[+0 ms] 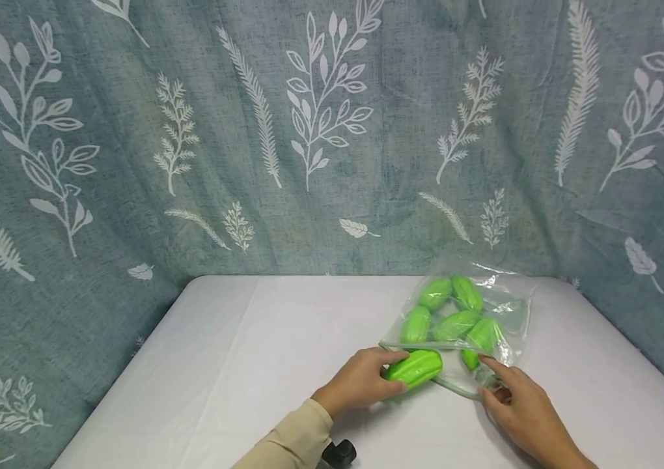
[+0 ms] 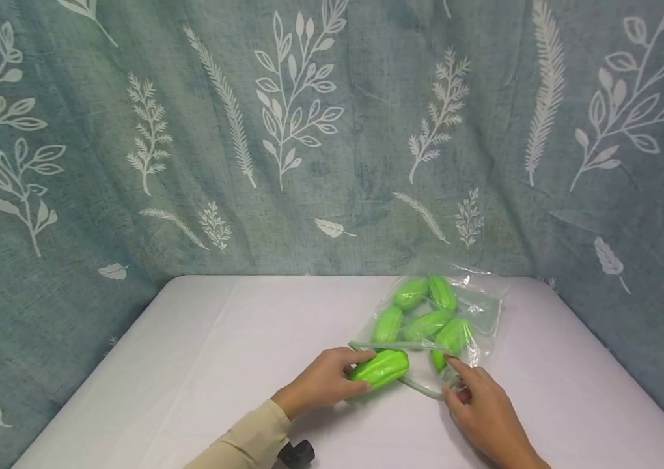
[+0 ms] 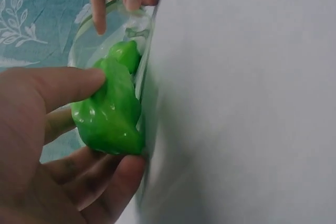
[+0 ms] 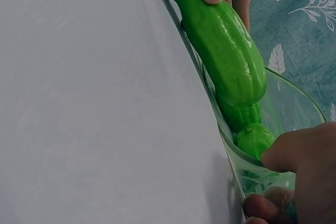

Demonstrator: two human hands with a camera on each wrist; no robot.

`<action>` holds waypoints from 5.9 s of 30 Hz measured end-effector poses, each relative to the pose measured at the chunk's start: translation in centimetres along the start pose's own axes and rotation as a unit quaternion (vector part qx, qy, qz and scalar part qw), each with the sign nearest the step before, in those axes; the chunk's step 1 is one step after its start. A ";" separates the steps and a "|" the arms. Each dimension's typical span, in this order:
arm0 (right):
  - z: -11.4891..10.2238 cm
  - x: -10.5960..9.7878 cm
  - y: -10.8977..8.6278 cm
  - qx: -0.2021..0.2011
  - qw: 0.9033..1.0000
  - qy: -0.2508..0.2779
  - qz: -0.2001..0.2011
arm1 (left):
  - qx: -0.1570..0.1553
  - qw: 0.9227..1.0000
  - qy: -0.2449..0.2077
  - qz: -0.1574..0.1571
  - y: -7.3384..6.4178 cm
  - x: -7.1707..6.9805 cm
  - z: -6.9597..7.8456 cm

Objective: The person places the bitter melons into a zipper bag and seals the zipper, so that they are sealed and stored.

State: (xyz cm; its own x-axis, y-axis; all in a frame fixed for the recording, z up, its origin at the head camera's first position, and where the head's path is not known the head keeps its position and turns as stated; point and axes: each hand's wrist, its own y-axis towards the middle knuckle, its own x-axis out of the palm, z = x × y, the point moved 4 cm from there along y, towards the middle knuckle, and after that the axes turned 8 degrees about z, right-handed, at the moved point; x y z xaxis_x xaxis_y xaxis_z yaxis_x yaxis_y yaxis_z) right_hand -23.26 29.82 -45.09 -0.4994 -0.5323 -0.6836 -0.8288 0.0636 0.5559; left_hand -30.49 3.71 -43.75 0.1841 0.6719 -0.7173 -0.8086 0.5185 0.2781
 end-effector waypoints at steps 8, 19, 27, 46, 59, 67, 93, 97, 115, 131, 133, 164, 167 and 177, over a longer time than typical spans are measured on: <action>0.1 0.0 0.0 0.000 1.000 -0.002 -0.002 | 0.011 0.999 0.051 0.001 0.3 1.1 0.6; 0.2 0.1 0.0 0.003 1.000 0.001 -0.005 | 0.017 0.997 0.075 0.026 0.4 1.5 1.1; 0.0 0.2 0.0 -0.007 1.000 0.004 0.002 | 0.011 0.992 0.106 0.067 0.6 1.8 1.2; 0.2 0.0 0.0 -0.002 1.000 -0.003 -0.006 | 0.011 0.994 0.094 0.049 0.9 2.2 1.9; 0.1 0.0 0.0 -0.011 1.000 -0.004 0.000 | 0.087 0.978 0.155 0.104 1.4 2.3 2.5; 0.1 0.0 0.0 -0.013 1.000 0.000 -0.002 | 0.109 0.966 0.205 0.111 1.8 2.3 2.6; -0.1 0.0 0.2 0.002 1.000 -0.014 -0.021 | 0.230 0.944 0.236 0.019 -0.6 0.9 3.6; 0.0 -0.1 0.1 -0.002 1.000 -0.009 -0.012 | 0.232 0.940 0.251 -0.007 -0.9 1.3 3.8; 0.1 0.0 0.0 -0.012 1.000 0.000 -0.006 | 0.231 0.932 0.274 -0.048 -0.3 3.5 4.7; 0.1 0.0 0.0 0.007 1.000 -0.002 -0.029 | 0.181 0.939 0.282 -0.077 0.9 4.2 5.0; 0.0 -0.1 0.0 0.006 1.000 -0.001 -0.028 | 0.169 0.943 0.275 -0.081 1.0 4.4 5.0; 0.6 -0.7 0.2 -0.001 0.999 -0.002 -0.050 | 0.126 0.947 0.275 -0.107 1.7 5.2 5.2; 0.8 -0.9 0.2 -0.003 0.998 0.001 -0.060 | 0.120 0.950 0.269 -0.106 1.7 5.1 5.2; 1.0 -1.4 0.1 -0.036 0.998 0.012 -0.053 | 0.118 0.951 0.272 -0.089 2.0 5.2 4.9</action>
State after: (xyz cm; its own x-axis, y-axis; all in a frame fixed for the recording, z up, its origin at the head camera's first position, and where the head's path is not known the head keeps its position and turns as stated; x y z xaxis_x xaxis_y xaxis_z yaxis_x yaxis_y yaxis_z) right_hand -22.94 31.36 -44.53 -0.4027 -0.5528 -0.7295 -0.8563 -0.0541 0.5137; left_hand -28.40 10.79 -43.84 -0.0618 0.2234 -0.9728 -0.6318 0.7458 0.2114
